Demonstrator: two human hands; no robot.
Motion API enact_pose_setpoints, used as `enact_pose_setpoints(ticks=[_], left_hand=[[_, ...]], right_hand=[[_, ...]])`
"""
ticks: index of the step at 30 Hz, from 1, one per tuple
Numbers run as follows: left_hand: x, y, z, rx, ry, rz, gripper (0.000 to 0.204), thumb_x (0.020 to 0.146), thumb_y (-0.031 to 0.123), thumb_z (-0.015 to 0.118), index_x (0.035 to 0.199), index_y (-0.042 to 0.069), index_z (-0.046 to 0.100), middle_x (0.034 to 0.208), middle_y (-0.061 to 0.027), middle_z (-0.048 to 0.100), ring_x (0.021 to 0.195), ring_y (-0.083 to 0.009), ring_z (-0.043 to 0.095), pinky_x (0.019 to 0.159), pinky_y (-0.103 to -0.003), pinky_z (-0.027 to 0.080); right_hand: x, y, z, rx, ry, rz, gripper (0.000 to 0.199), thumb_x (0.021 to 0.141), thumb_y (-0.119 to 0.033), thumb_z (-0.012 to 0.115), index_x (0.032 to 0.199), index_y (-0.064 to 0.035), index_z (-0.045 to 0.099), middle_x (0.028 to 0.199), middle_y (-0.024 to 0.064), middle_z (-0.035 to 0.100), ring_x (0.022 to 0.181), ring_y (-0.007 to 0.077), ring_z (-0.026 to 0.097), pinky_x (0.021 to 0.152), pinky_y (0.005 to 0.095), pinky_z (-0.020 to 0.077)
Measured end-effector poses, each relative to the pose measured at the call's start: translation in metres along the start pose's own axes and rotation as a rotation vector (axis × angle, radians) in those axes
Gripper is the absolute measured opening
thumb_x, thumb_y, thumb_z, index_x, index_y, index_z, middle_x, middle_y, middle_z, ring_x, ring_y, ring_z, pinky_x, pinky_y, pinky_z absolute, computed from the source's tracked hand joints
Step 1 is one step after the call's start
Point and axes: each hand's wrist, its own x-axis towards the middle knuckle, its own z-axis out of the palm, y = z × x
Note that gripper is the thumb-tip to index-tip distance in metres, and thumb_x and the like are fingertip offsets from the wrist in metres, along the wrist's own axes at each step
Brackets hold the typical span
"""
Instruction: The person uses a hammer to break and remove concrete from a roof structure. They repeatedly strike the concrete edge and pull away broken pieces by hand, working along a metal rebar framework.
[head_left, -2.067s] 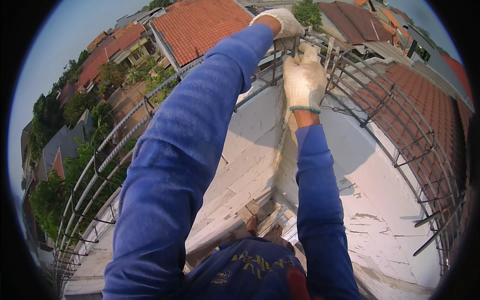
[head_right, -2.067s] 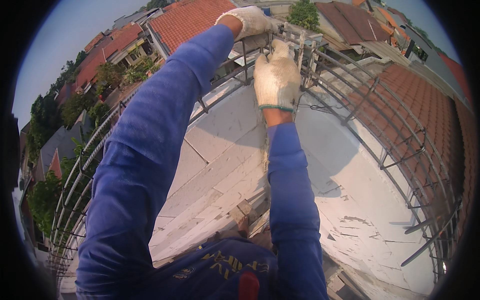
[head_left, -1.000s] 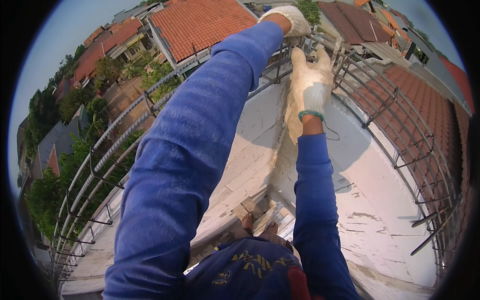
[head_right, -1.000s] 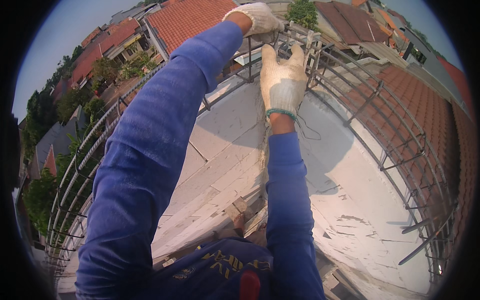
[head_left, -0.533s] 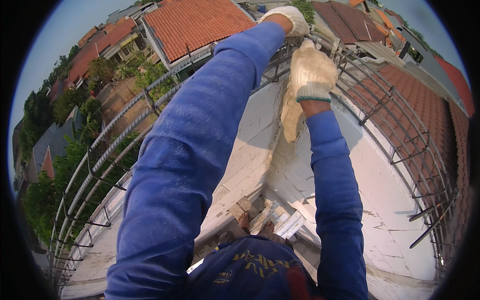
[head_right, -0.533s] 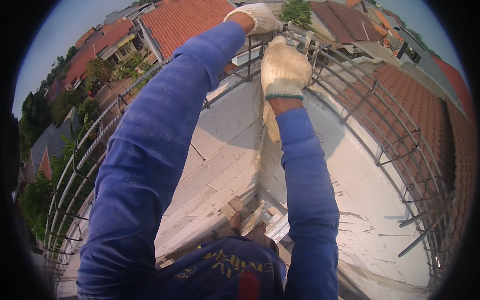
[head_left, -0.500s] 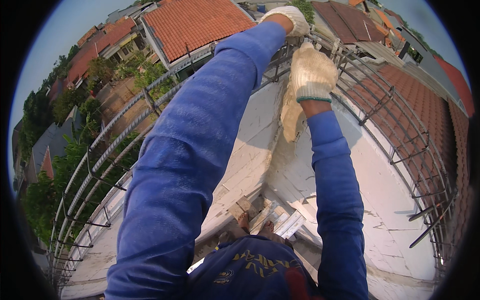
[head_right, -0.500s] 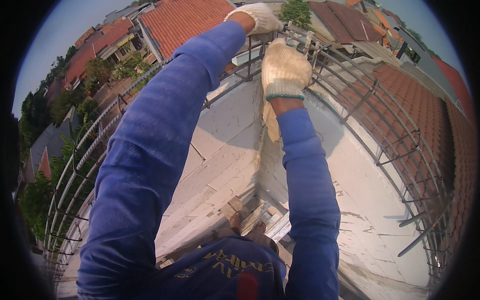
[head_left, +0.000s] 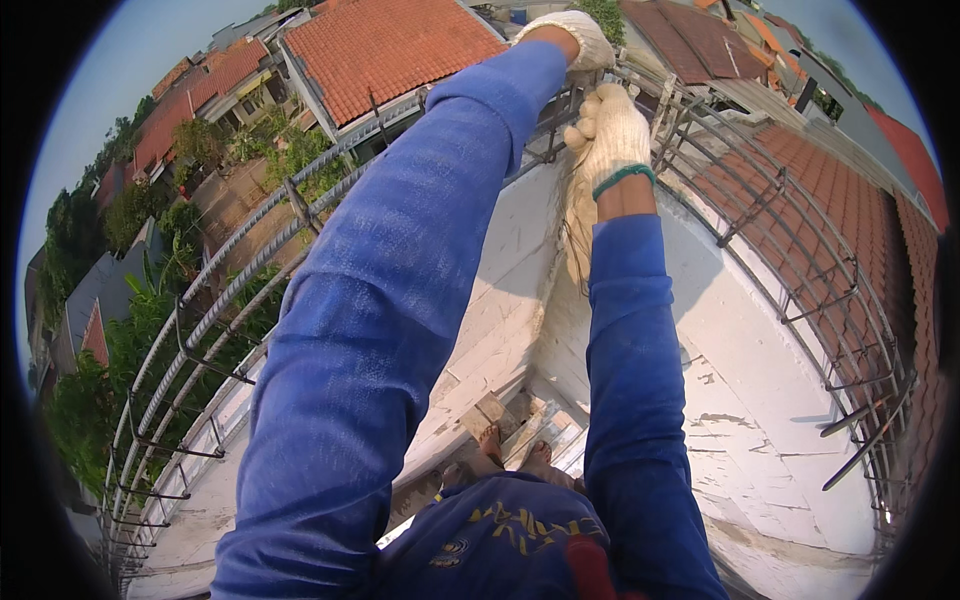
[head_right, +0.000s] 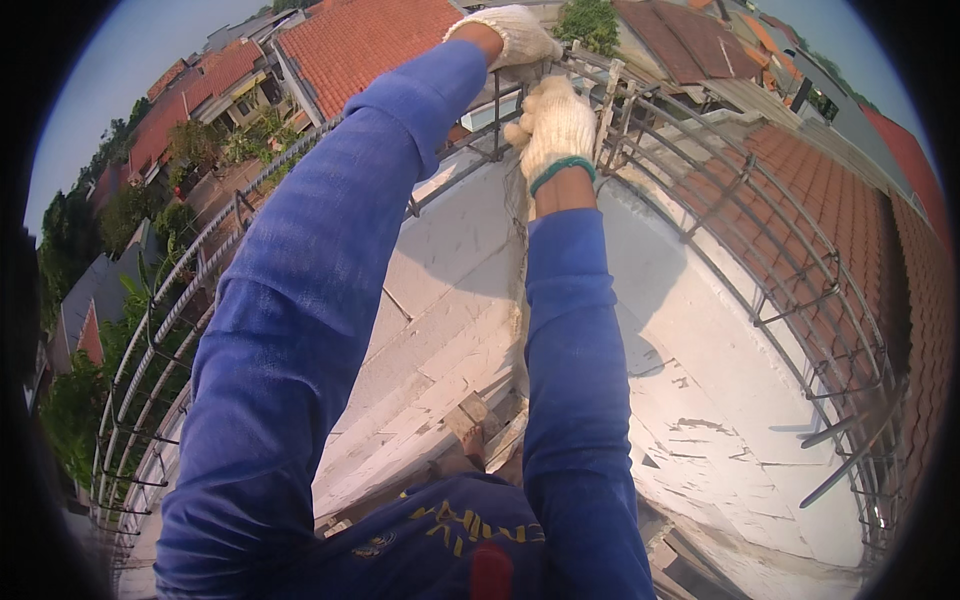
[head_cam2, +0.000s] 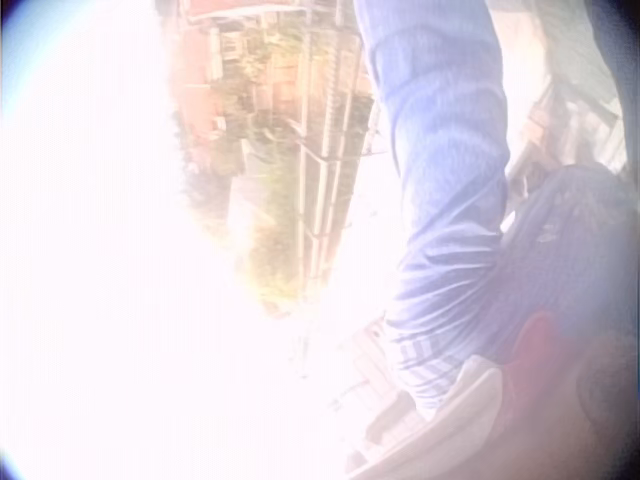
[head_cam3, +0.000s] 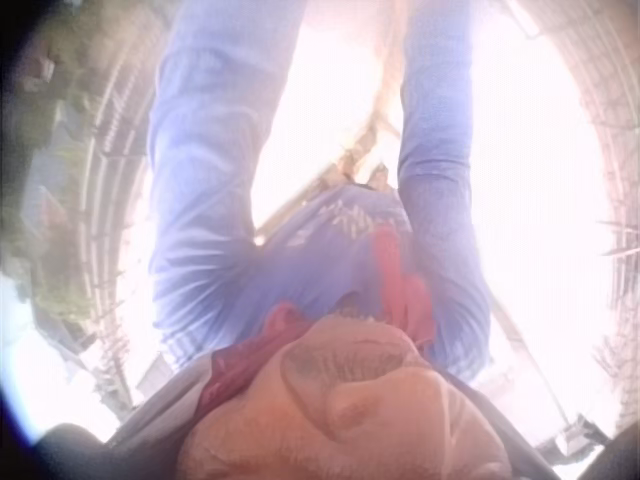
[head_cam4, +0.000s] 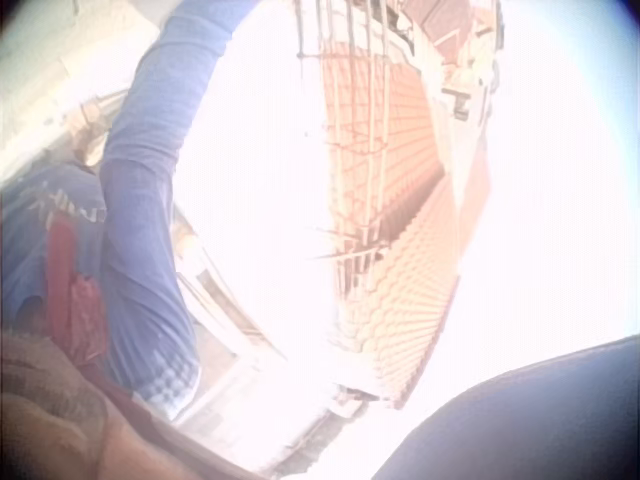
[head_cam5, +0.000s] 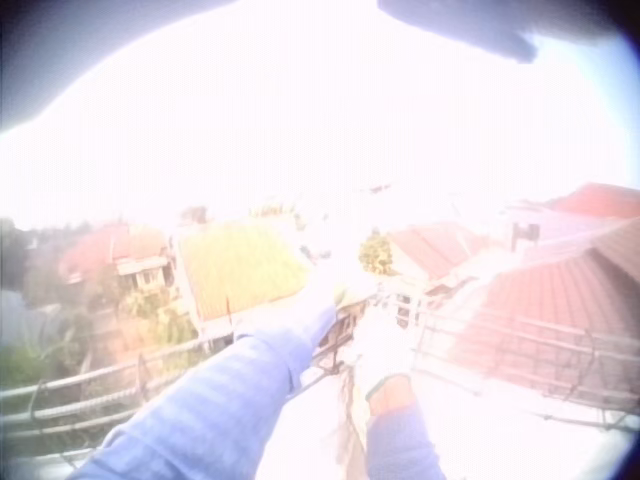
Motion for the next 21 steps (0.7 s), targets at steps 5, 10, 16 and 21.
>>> enact_pose_setpoints(ticks=[5,10,16,21], left_hand=[[-0.01,0.006,-0.016,0.018,0.035,-0.002,0.053,0.096,0.049,0.071,0.124,0.003,0.079,0.117,-0.0148,0.08,0.1,-0.0307,0.077,0.09,-0.046,0.06],[-0.022,0.015,-0.025,-0.048,-0.047,-0.02,0.053,0.095,0.048,0.07,0.125,0.004,0.078,0.12,-0.0159,0.079,0.105,-0.0319,0.076,0.096,-0.046,0.058],[0.006,-0.028,-0.005,-0.222,-0.09,-0.043,0.052,0.095,0.05,0.071,0.11,0.0,0.081,0.1,-0.0144,0.081,0.087,-0.0293,0.079,0.079,-0.043,0.062],[0.0,-0.015,-0.015,-0.355,-0.16,-0.127,0.035,0.097,0.039,0.076,0.095,0.004,0.079,0.072,-0.0027,0.068,0.056,-0.0137,0.061,0.054,-0.033,0.049]], right_hand=[[0.004,0.006,-0.026,0.404,-0.388,0.193,0.022,0.108,-0.025,0.059,0.111,-0.004,0.066,0.07,-0.0014,0.053,0.05,0.0089,0.046,0.046,0.0305,0.0509],[-0.109,-0.001,-0.048,-0.447,-0.018,-0.247,0.056,0.099,-0.028,0.074,0.143,0.0034,0.058,0.097,0.0079,0.071,0.068,0.0142,0.066,0.061,0.0308,0.0591],[-0.27,-0.021,-0.139,-1.013,0.269,-0.708,0.063,0.091,-0.02,0.082,0.146,0.0009,0.06,0.121,0.0153,0.076,0.104,0.0208,0.075,0.097,0.0376,0.0583],[-0.37,-0.163,-0.206,-0.956,0.993,-1.305,0.039,0.108,-0.02,0.069,0.137,0.0058,0.065,0.115,0.0156,0.075,0.098,0.0186,0.073,0.087,0.0326,0.0602]])
